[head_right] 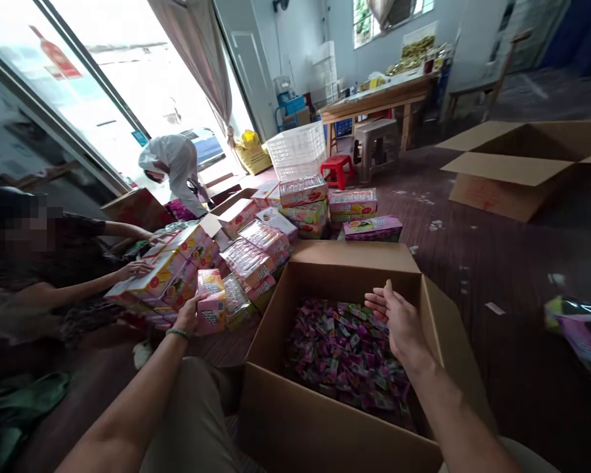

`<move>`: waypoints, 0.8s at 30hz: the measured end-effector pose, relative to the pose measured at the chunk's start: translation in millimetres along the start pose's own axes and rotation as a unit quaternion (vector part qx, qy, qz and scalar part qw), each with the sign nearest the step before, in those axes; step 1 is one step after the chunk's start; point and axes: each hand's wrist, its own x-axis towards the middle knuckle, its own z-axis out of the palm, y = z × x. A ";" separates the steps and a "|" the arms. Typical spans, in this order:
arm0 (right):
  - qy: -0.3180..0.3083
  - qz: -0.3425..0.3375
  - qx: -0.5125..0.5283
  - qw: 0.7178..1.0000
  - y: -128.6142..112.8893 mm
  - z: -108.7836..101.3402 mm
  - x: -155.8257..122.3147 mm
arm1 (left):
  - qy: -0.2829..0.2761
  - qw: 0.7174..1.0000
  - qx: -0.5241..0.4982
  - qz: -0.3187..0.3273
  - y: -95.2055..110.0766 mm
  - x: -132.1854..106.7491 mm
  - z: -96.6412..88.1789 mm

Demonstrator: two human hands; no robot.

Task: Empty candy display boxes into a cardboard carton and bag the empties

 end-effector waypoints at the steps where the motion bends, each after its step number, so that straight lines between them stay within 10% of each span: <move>1: -0.003 0.000 -0.005 1.000 1.2 1.6 -2.2 | -0.010 1.000 -0.011 0.000 1.6 -7.4 -8.4; 8: -0.132 0.031 -0.024 0.990 35.7 24.8 -18.0 | -0.289 0.950 -0.115 -0.001 4.8 -97.8 -40.7; 15: -0.321 0.049 0.117 0.939 54.5 33.2 -42.0 | -0.646 0.748 -0.083 -0.127 -40.9 -172.8 47.7; 19: -0.295 0.028 0.142 0.945 38.5 27.9 -41.8 | -0.671 0.701 -0.042 -0.236 -51.8 -177.7 95.3; 24: -0.287 0.036 0.148 0.946 33.1 27.2 -32.4 | -0.626 0.728 -0.065 -0.273 -60.7 -159.7 122.5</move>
